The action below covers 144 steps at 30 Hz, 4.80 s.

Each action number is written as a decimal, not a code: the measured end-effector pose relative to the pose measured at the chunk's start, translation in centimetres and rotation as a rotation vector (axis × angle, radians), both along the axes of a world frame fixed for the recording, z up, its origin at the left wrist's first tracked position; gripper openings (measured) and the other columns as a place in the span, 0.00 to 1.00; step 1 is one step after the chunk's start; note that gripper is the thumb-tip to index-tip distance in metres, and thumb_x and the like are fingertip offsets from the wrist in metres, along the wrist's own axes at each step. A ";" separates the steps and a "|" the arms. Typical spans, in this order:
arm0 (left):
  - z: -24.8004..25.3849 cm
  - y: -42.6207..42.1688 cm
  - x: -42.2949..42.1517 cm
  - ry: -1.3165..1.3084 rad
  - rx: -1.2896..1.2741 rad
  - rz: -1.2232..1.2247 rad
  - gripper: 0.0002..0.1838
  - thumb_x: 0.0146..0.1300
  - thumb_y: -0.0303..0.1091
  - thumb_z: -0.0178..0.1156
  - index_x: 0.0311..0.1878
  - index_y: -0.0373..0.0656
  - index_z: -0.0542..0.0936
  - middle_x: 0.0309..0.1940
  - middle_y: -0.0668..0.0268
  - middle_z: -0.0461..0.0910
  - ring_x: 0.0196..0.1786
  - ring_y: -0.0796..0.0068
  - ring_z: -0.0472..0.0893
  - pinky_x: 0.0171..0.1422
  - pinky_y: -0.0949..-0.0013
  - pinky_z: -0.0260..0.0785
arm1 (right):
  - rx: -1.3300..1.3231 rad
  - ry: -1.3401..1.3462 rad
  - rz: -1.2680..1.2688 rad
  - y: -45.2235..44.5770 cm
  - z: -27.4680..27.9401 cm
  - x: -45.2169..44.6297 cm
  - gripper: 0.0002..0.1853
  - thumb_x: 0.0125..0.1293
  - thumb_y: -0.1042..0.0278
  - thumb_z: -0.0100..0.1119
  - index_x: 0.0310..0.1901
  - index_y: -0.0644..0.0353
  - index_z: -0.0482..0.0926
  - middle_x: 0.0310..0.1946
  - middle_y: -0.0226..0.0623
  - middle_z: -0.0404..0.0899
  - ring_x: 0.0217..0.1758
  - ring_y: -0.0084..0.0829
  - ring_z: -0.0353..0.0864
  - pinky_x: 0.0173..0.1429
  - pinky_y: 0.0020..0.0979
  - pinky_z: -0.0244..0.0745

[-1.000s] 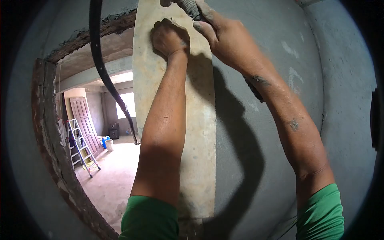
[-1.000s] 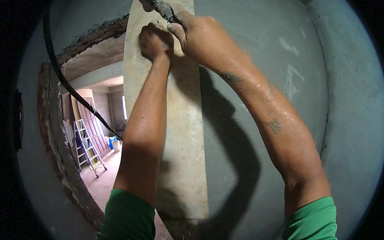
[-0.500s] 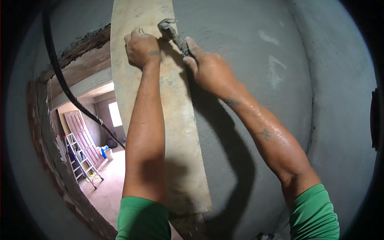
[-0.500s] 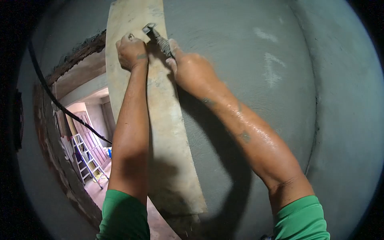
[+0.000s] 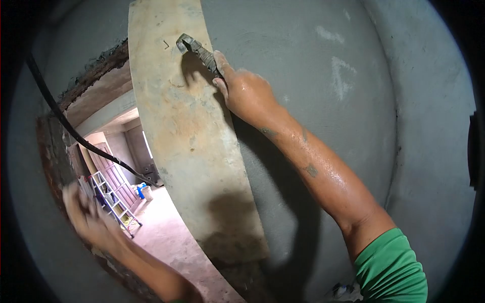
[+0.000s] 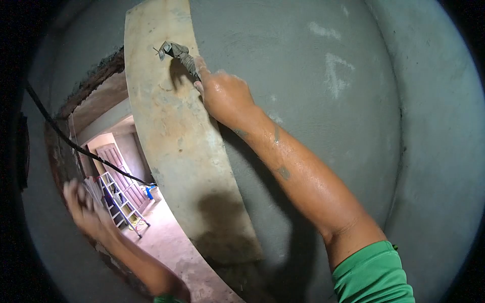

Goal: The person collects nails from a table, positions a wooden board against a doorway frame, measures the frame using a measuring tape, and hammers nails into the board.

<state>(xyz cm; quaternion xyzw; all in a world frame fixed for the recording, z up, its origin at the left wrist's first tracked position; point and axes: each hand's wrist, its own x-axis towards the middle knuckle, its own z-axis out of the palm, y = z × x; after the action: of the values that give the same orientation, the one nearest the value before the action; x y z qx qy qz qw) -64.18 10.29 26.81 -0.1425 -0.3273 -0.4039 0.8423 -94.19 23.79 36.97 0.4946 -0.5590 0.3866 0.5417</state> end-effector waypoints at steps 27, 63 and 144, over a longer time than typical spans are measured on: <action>12.7 -10.7 -13.0 -1.042 -0.312 -0.454 0.28 0.61 0.38 0.71 0.60 0.31 0.77 0.52 0.55 0.84 0.51 0.63 0.86 0.59 0.61 0.80 | 0.042 0.116 -0.056 -2.7 -1.1 -2.5 0.35 0.71 0.62 0.58 0.77 0.52 0.58 0.36 0.51 0.79 0.32 0.48 0.84 0.37 0.44 0.82; 13.2 -13.7 -13.5 -1.061 -0.302 -0.644 0.28 0.61 0.32 0.69 0.63 0.30 0.74 0.54 0.50 0.82 0.53 0.57 0.86 0.60 0.55 0.81 | -0.139 0.246 0.094 -0.4 5.3 3.2 0.18 0.73 0.54 0.55 0.53 0.59 0.81 0.34 0.57 0.83 0.39 0.59 0.83 0.46 0.53 0.77; 12.8 -13.1 -13.8 -0.971 -0.293 -0.541 0.30 0.59 0.32 0.72 0.61 0.25 0.74 0.51 0.49 0.83 0.50 0.58 0.86 0.57 0.59 0.82 | -0.174 0.150 0.328 1.7 3.8 2.6 0.26 0.73 0.54 0.54 0.70 0.52 0.70 0.36 0.60 0.83 0.42 0.60 0.83 0.48 0.52 0.77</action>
<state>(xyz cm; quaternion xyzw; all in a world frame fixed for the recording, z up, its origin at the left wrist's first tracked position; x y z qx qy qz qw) -77.96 -2.77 39.64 -0.1345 -0.6809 -0.5745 0.4338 -91.56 25.53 40.82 0.5579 -0.3936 0.4783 0.5524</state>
